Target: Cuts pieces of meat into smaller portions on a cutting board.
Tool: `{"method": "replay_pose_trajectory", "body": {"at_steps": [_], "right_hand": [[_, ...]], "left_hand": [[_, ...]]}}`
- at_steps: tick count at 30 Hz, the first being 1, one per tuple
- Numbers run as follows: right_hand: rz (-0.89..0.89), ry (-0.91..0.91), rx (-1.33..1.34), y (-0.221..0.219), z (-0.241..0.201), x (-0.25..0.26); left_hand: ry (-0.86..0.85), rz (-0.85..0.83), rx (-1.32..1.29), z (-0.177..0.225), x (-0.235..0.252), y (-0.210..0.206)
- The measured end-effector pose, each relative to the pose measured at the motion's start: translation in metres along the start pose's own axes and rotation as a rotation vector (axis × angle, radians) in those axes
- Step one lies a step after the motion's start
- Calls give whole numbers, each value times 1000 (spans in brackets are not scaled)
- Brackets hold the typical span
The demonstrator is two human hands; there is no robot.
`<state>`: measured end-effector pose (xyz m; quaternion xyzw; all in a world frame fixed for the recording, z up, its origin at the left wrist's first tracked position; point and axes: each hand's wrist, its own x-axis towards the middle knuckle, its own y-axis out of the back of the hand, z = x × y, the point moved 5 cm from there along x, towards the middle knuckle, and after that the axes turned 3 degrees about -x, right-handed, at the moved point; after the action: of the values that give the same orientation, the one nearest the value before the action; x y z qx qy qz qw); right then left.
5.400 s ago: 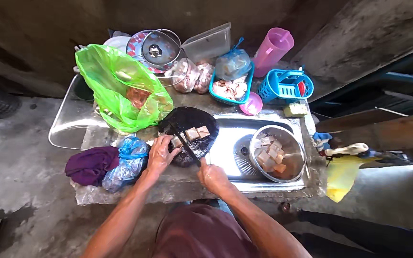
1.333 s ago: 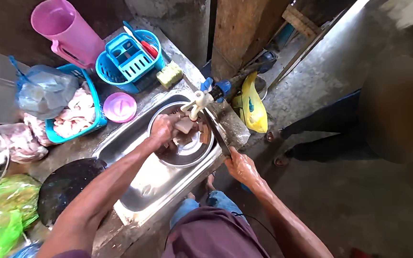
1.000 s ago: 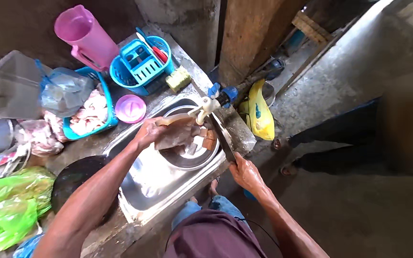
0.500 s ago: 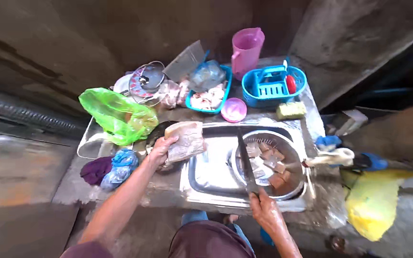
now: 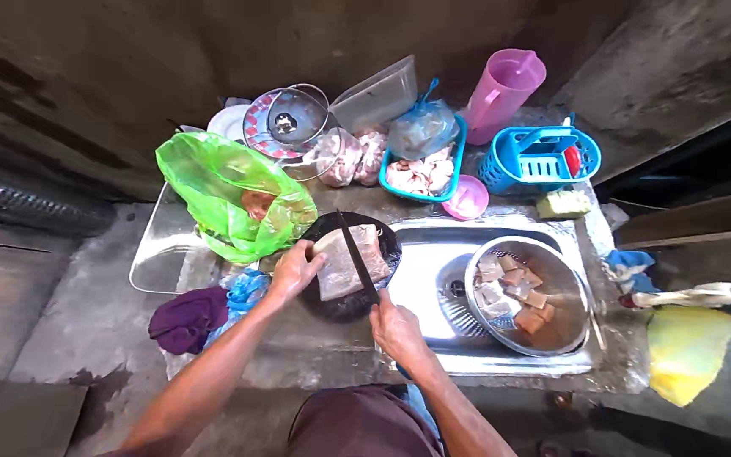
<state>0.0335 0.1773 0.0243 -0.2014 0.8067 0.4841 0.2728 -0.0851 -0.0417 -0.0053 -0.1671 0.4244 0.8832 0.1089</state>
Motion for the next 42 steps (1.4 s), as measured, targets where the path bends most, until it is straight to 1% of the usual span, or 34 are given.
{"method": "replay_pose_trajectory", "body": {"at_steps": [2, 5, 13, 16, 18, 19, 21, 22, 24, 26, 27, 30, 32, 35, 38, 42], "right_hand": [[-3, -34, -27, -2, -11, 1], [-15, -60, -51, -5, -25, 2], [-62, -135, -128, -9, -47, 8], [-93, -178, -157, -13, -54, 11], [-109, -209, -179, -16, -56, 13], [-116, -220, -187, -17, -57, 13], [-130, -240, -200, -17, -62, 14], [-136, -248, -200, -17, -65, 14], [-142, -264, -195, -18, -71, 13], [-145, -282, -197, -18, -76, 14], [-149, -291, -200, -19, -78, 14], [-152, -311, -205, -26, -77, 19], [-131, -323, -200, -30, -73, 23], [-101, -328, -198, -39, -72, 27], [-99, -322, -195, -45, -72, 29], [-121, -310, -216, -41, -72, 31]], "left_hand": [[-88, 50, -41, -4, 10, 3], [-145, 58, -74, -6, 19, 0], [-52, -82, -128, -13, 34, 2], [-57, -150, -76, -16, 39, 5], [-89, -172, 37, -14, 42, 12], [-114, -153, 93, -12, 43, 18], [-197, -63, 115, -2, 43, 33], [-272, -8, 88, 7, 42, 40], [-483, 43, -8, 29, 43, 46], [-739, 89, -91, 53, 68, 35], [-829, 59, -109, 64, 81, 26], [-968, -91, -4, 86, 104, -10], [-1057, -103, 111, 88, 108, -33], [-1092, -105, 245, 85, 106, -46], [-1037, -163, 288, 82, 106, -48], [-957, -191, 264, 78, 111, -48]]}}
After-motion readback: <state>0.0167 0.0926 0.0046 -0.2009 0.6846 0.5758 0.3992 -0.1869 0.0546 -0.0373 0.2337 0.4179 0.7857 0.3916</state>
